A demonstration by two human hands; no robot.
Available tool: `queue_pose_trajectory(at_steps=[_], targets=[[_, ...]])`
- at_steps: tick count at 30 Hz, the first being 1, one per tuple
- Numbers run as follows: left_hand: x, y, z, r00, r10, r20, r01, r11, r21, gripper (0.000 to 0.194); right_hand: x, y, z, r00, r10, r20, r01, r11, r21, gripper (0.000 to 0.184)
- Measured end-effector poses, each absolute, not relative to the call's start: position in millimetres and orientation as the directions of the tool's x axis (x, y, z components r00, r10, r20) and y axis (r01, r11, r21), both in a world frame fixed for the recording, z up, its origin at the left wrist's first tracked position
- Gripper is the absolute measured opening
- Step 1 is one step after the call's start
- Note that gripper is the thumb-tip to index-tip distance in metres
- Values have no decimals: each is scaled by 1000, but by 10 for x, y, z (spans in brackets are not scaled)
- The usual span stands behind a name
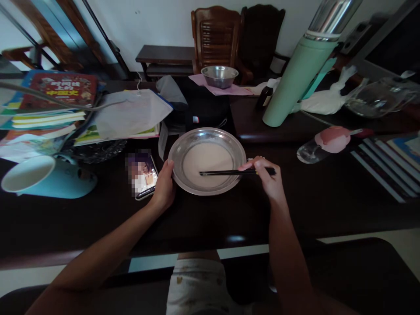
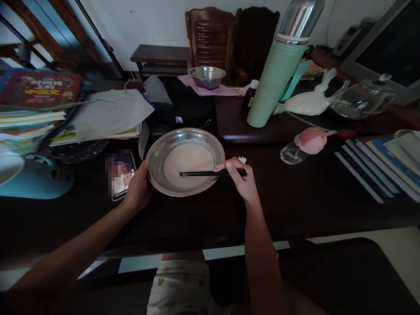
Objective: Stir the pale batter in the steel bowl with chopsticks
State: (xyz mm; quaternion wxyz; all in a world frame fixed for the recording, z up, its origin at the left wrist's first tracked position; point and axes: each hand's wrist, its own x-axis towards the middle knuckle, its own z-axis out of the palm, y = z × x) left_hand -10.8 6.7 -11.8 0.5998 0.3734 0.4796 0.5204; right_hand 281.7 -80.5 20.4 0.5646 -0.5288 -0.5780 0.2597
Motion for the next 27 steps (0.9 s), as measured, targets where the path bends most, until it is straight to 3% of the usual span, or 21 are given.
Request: queue_pose_trajectory(at_steps=[4, 10, 16, 22, 27], targets=[[-107, 67, -119, -13, 982, -187, -259, 177, 949, 37, 2799, -784, 198, 106, 917, 384, 339, 330, -881, 48], [-103, 66, -110, 2, 983, -186, -265, 180, 947, 37, 2827, -801, 170, 270, 866, 421, 297, 341, -892, 43], [-115, 72, -124, -2, 981, -193, -262, 186, 947, 41, 2809, -792, 198, 140, 905, 401, 337, 337, -879, 48], [-119, 73, -137, 4, 982, -189, -269, 183, 946, 41, 2827, -807, 188, 323, 847, 423, 304, 331, -894, 48], [-114, 77, -155, -10, 983, -181, -266, 172, 948, 47, 2811, -793, 177, 172, 891, 421, 289, 362, -886, 46]])
